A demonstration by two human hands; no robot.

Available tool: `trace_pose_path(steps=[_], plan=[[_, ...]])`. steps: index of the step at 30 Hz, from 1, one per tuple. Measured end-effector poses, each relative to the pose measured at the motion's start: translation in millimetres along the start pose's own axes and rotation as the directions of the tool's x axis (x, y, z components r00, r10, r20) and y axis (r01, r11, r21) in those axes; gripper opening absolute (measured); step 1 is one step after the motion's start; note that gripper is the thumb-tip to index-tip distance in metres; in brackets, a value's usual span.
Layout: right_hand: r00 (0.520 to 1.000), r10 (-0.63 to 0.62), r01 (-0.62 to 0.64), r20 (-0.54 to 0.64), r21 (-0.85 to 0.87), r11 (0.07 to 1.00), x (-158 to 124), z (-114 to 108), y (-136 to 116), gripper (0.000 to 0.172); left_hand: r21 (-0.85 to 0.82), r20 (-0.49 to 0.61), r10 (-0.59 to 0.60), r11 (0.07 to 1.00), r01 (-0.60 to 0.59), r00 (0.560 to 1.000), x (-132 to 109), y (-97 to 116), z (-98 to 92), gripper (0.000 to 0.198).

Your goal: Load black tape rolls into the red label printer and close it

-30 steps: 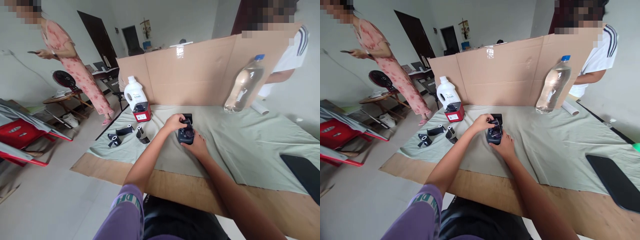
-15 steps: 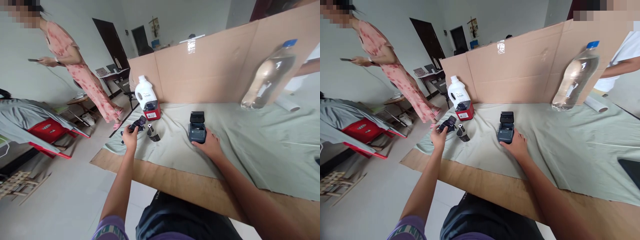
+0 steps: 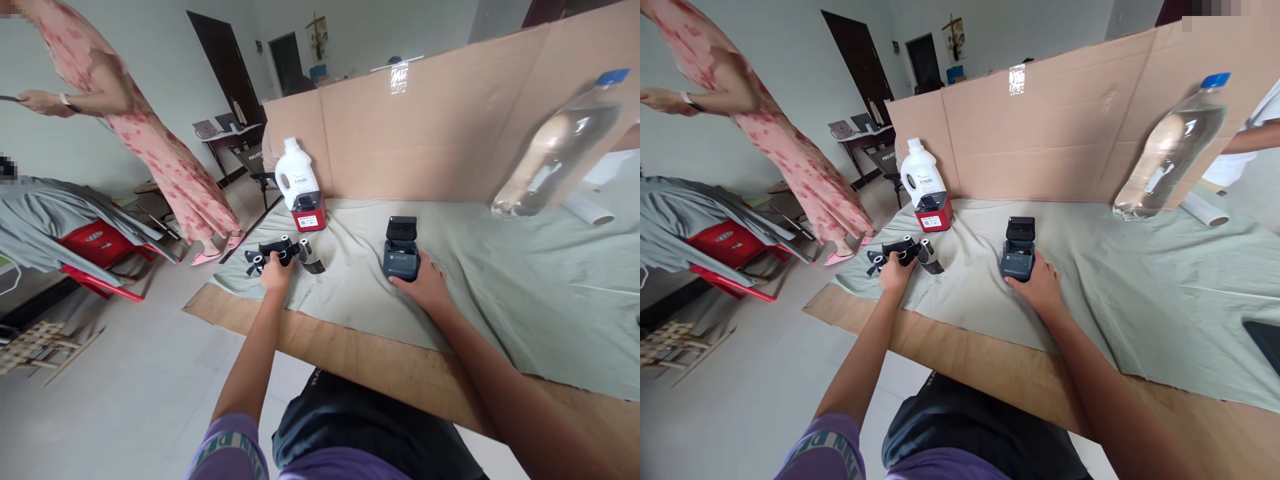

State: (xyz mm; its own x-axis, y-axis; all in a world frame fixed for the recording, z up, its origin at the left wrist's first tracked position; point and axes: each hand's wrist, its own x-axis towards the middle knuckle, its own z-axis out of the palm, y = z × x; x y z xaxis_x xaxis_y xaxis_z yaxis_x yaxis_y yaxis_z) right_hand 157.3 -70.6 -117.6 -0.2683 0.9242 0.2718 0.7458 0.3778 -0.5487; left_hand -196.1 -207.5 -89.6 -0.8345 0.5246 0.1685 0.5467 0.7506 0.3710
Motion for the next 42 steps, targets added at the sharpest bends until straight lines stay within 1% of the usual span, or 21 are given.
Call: trace_pose_path(steps=[1, 3, 5, 6, 7, 9, 11, 16, 18, 20, 22, 24, 26, 27, 29, 31, 33, 35, 37, 40, 42], plan=[[1.000, 0.001, -0.001, 0.002, 0.005, 1.000, -0.1, -0.5, -0.3, 0.096, -0.002, -0.023, 0.024, 1.000, -0.024, 0.999, -3.6, -0.7, -3.2, 0.062], [1.000, 0.007, -0.007, 0.006, 0.009, 1.000, -0.2, -1.8, -1.0, 0.096, -0.010, -0.137, 0.083, 0.996, -0.086, 0.987, -10.2, -0.6, -11.3, 0.065], [1.000, 0.009, -0.009, 0.012, 0.005, 1.000, -0.3, -2.5, -1.6, 0.096, -0.015, -0.254, 0.153, 0.987, -0.162, 0.955, -13.0, 3.3, -19.9, 0.052], [1.000, 0.009, -0.009, 0.012, 0.002, 1.000, -0.3, -2.6, -1.6, 0.096, -0.013, -0.262, 0.190, 0.980, -0.200, 0.946, -12.2, 7.2, -23.6, 0.045], [1.000, 0.007, -0.007, 0.011, -0.001, 1.000, -0.2, -2.5, -1.4, 0.096, -0.006, -0.225, 0.226, 0.972, -0.233, 0.948, -9.8, 12.6, -26.4, 0.041], [1.000, 0.003, -0.003, 0.003, -0.006, 1.000, -0.1, -1.9, -0.8, 0.095, 0.024, -0.068, 0.271, 0.963, -0.270, 0.960, -0.9, 26.5, -29.3, 0.039], [1.000, 0.002, -0.002, -0.004, -0.010, 1.000, 0.1, -1.3, -0.1, 0.095, 0.072, 0.061, 0.254, 0.964, -0.258, 0.965, 11.2, 42.4, -28.6, 0.043], [1.000, 0.001, -0.001, 0.000, -0.028, 1.000, 0.4, 0.4, 1.3, 0.096, 0.150, 0.186, 0.206, 0.960, -0.235, 0.961, 40.2, 70.4, -21.5, 0.042], [1.000, -0.001, 0.001, 0.003, -0.020, 1.000, -0.1, 1.2, 2.0, 0.093, 0.159, 0.208, 0.195, 0.960, -0.230, 0.958, 46.4, 74.4, -20.4, 0.037], [1.000, 0.000, 0.000, -0.011, 0.006, 1.000, -1.1, 0.8, 1.6, 0.091, 0.146, 0.186, 0.207, 0.961, -0.235, 0.961, 45.4, 76.0, -20.9, 0.035], [0.997, -0.016, 0.021, -0.078, 0.058, 0.998, -1.9, -2.6, -1.7, 0.091, 0.122, 0.129, 0.244, 0.958, -0.260, 0.961, 34.2, 77.9, -22.2, 0.035], [0.983, -0.066, 0.090, -0.169, 0.144, 0.985, -1.6, -9.7, -9.7, 0.084, 0.103, 0.059, 0.311, 0.943, -0.316, 0.949, 12.5, 83.2, -22.4, 0.035], [0.974, -0.117, 0.167, -0.195, 0.264, 0.950, 1.6, -19.1, -23.0, 0.066, 0.073, 0.025, 0.415, 0.907, -0.415, 0.910, -16.3, 94.1, -20.3, 0.033], [0.978, -0.131, 0.179, -0.162, 0.333, 0.926, 4.7, -23.6, -30.9, 0.056, 0.049, 0.021, 0.476, 0.878, -0.476, 0.879, -31.4, 101.9, -18.4, 0.032], [0.988, -0.154, 0.143, -0.012, 0.449, 0.882, 14.5, -30.9, -47.1, 0.048, -0.023, 0.021, 0.599, 0.801, -0.599, 0.800, -58.8, 121.6, -13.4, 0.030], [0.969, -0.199, 0.104, 0.148, 0.486, 0.868, 28.7, -35.5, -60.1, 0.047, -0.113, 0.016, 0.705, 0.706, -0.699, 0.709, -78.9, 144.2, -7.6, 0.027], [0.951, -0.225, 0.105, 0.213, 0.461, 0.881, 45.3, -39.2, -67.0, 0.040, -0.200, -0.008, 0.758, 0.637, -0.744, 0.652, -90.0, 165.1, -1.3, 0.023], [0.952, -0.218, 0.108, 0.215, 0.428, 0.897, 61.6, -43.6, -67.6, 0.029, -0.288, -0.047, 0.764, 0.606, -0.741, 0.643, -93.7, 179.3, 5.6, 0.022], [0.955, -0.198, 0.094, 0.221, 0.408, 0.908, 75.7, -48.7, -62.5, 0.024, -0.388, -0.099, 0.756, 0.570, -0.725, 0.647, -93.5, 183.0, 13.6, 0.026], [0.957, -0.144, 0.030, 0.250, 0.408, 0.912, 91.2, -54.5, -46.3, 0.024, -0.497, -0.188, 0.752, 0.482, -0.722, 0.632, -93.0, 172.0, 28.5, 0.033], [0.959, -0.088, -0.034, 0.271, 0.415, 0.909, 98.0, -54.7, -32.1, 0.023, -0.520, -0.202, 0.758, 0.453, -0.724, 0.620, -94.6, 162.0, 39.3, 0.035]])
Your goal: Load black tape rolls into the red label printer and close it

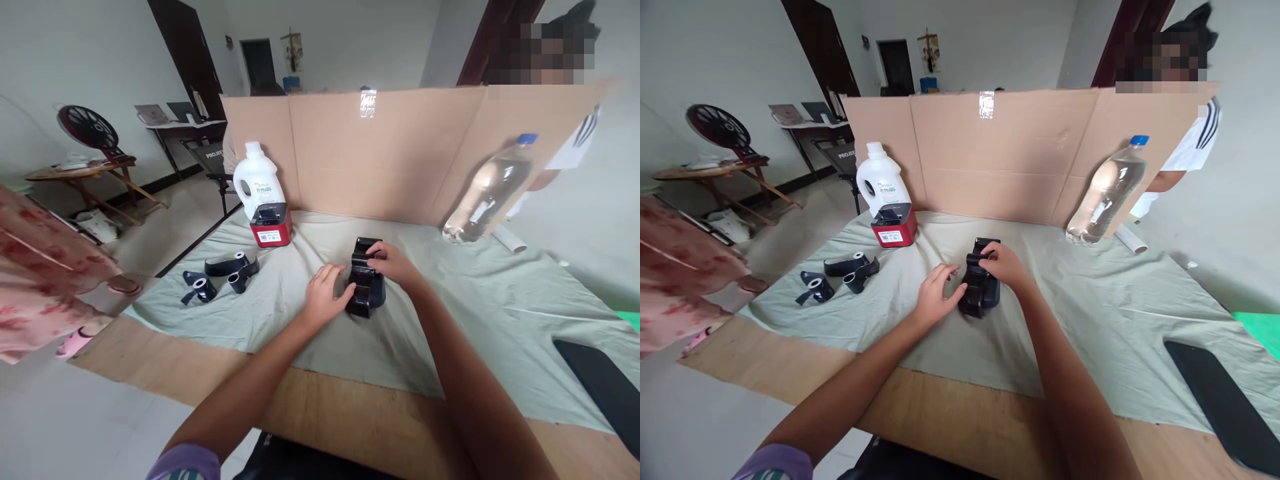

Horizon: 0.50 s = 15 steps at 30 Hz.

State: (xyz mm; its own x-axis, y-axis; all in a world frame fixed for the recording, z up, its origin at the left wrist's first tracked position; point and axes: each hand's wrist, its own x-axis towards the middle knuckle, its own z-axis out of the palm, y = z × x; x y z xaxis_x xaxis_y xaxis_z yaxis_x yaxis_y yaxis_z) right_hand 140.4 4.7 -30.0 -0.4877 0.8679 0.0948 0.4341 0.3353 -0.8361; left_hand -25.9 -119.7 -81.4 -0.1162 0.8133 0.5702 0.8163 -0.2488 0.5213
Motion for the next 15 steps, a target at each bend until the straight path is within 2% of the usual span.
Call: trace_pose_path(steps=[5, 8, 15], plan=[[0.996, 0.071, -0.070, -0.049, 0.016, 0.997, 8.2, -2.8, 31.7, 0.019, -0.025, 0.155, 0.062, 0.998, -0.059, 0.986, -10.0, -9.3, 15.2, 0.041], [0.996, 0.072, -0.071, -0.061, 0.016, 0.997, 11.4, 3.3, 40.4, 0.020, -0.031, 0.198, 0.098, 0.995, -0.094, 0.975, -8.6, -9.6, 19.3, 0.045], [0.996, -0.055, 0.034, -0.068, -0.287, 0.957, 13.1, 13.5, 46.5, 0.017, -0.022, 0.220, 0.144, 0.989, -0.143, 0.965, -11.7, -9.7, 17.2, 0.048]])
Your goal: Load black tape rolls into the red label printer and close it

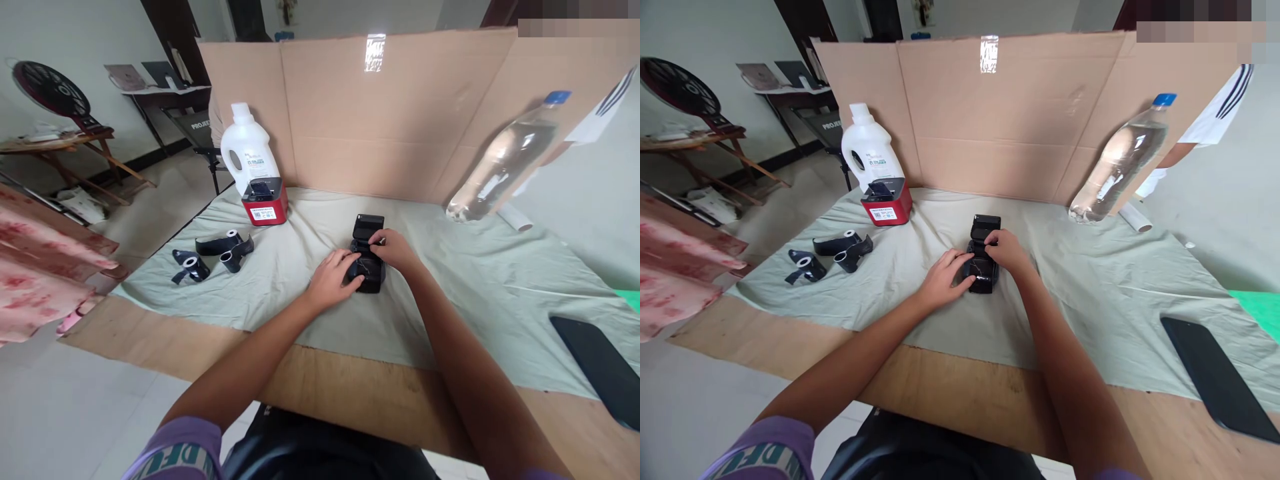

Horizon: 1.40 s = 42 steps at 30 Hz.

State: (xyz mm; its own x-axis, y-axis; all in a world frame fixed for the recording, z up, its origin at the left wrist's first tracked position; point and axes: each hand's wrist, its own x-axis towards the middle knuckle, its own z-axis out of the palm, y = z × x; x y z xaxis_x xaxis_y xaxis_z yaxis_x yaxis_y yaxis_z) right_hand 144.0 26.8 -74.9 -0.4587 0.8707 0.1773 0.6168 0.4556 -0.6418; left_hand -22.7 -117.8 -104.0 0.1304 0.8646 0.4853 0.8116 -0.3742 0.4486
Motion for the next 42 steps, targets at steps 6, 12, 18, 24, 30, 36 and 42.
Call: trace_pose_path(steps=[6, 12, 18, 24, 30, 36, 42], plan=[[0.999, -0.037, 0.036, -0.016, -0.085, 0.996, 1.5, 9.8, 6.1, 0.019, 0.016, 0.020, 0.035, 0.999, -0.036, 0.999, -0.1, -1.3, 0.8, 0.054], [0.944, 0.023, -0.020, -0.328, 0.011, 1.000, 5.8, 18.9, 13.4, 0.033, 0.084, 0.098, 0.055, 0.994, -0.064, 0.994, -1.1, -1.1, -1.9, 0.068], [0.944, 0.006, 0.072, -0.329, 0.222, 0.972, 12.2, 9.8, 18.9, 0.052, 0.068, 0.097, 0.087, 0.993, -0.094, 0.991, -1.7, -2.5, -0.1, 0.068], [0.985, -0.074, 0.105, -0.153, 0.208, 0.972, 4.8, -24.1, 6.2, 0.020, 0.036, 0.078, 0.048, 0.998, -0.051, 0.996, -1.8, -6.6, 3.6, 0.056], [0.977, -0.010, 0.049, 0.214, -0.177, 0.983, -5.9, -41.8, -10.1, 0.016, 0.031, 0.088, -0.023, 0.999, 0.020, 0.996, -3.8, -6.3, 1.2, 0.044], [0.971, 0.035, 0.008, 0.236, -0.177, 0.984, -8.6, -36.2, -10.3, 0.024, 0.008, 0.097, -0.311, 0.950, 0.312, 0.945, -2.7, 14.4, -3.5, 0.030], [0.960, -0.040, 0.043, 0.277, -0.006, 0.999, -10.8, -35.0, -9.8, 0.037, -0.191, 0.139, -0.381, 0.895, 0.402, 0.914, -4.5, 24.8, 3.2, 0.040]])
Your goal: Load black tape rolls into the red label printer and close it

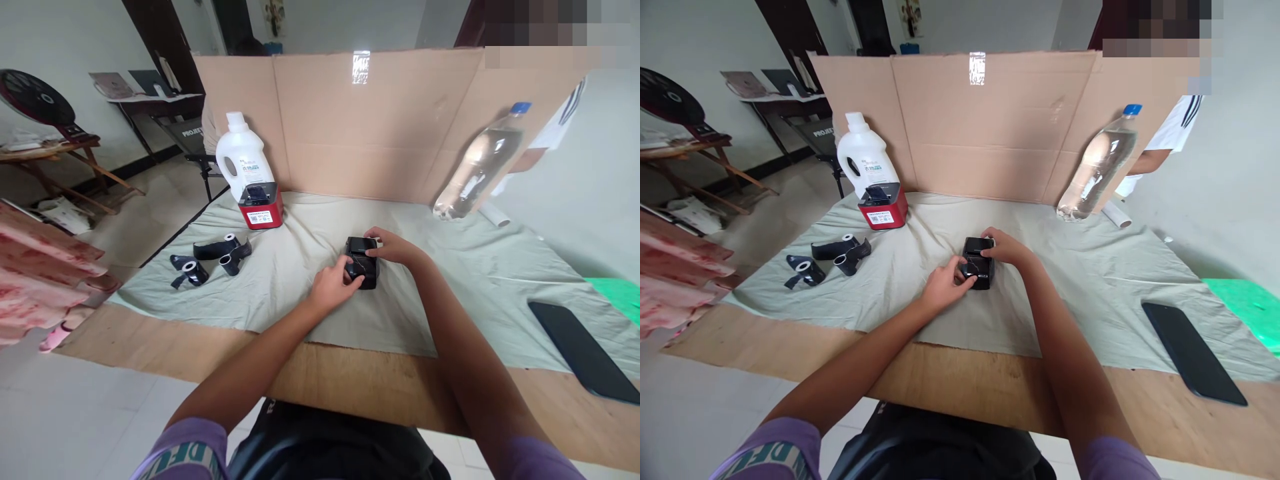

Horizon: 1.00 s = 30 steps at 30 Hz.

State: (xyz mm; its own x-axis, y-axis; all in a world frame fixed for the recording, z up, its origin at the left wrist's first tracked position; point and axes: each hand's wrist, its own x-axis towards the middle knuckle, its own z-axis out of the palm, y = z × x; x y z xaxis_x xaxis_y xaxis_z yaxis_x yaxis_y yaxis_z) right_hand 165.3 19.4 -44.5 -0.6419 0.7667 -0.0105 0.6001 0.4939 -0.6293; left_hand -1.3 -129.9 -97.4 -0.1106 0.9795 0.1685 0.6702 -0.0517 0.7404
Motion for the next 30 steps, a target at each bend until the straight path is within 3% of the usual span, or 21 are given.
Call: trace_pose_path(steps=[5, 8, 17, 24, 27, 30], plan=[[0.997, -0.066, 0.065, -0.041, -0.011, 0.998, 3.8, 5.9, 3.0, 0.040, -0.354, 0.044, 0.078, 0.933, -0.057, 0.996, 4.4, -11.4, 6.1, 0.042], [0.989, -0.104, 0.102, -0.107, -0.022, 0.995, 7.2, 9.9, 6.9, 0.035, -0.442, 0.092, 0.122, 0.894, -0.070, 0.988, 8.0, -17.6, 7.3, 0.033], [0.992, -0.079, 0.084, -0.097, 0.049, 0.995, 4.7, 8.8, 2.6, 0.036, -0.421, 0.170, 0.152, 0.904, -0.068, 0.974, 8.8, -18.9, 3.5, 0.026], [0.981, 0.175, -0.120, -0.090, 0.433, 0.893, 5.9, 15.8, -1.2, 0.043, -0.412, 0.194, 0.140, 0.910, -0.049, 0.971, 9.5, -17.8, 1.3, 0.025], [0.955, 0.285, -0.214, -0.080, 0.480, 0.851, 10.6, 21.8, 2.2, 0.057, -0.393, 0.220, 0.129, 0.919, -0.033, 0.967, 9.2, -16.1, -0.4, 0.025], [0.949, 0.315, -0.265, -0.026, 0.476, 0.839, 12.8, 25.4, 7.1, 0.063, -0.368, 0.231, 0.108, 0.930, -0.017, 0.967, 8.3, -14.4, -0.1, 0.025]])
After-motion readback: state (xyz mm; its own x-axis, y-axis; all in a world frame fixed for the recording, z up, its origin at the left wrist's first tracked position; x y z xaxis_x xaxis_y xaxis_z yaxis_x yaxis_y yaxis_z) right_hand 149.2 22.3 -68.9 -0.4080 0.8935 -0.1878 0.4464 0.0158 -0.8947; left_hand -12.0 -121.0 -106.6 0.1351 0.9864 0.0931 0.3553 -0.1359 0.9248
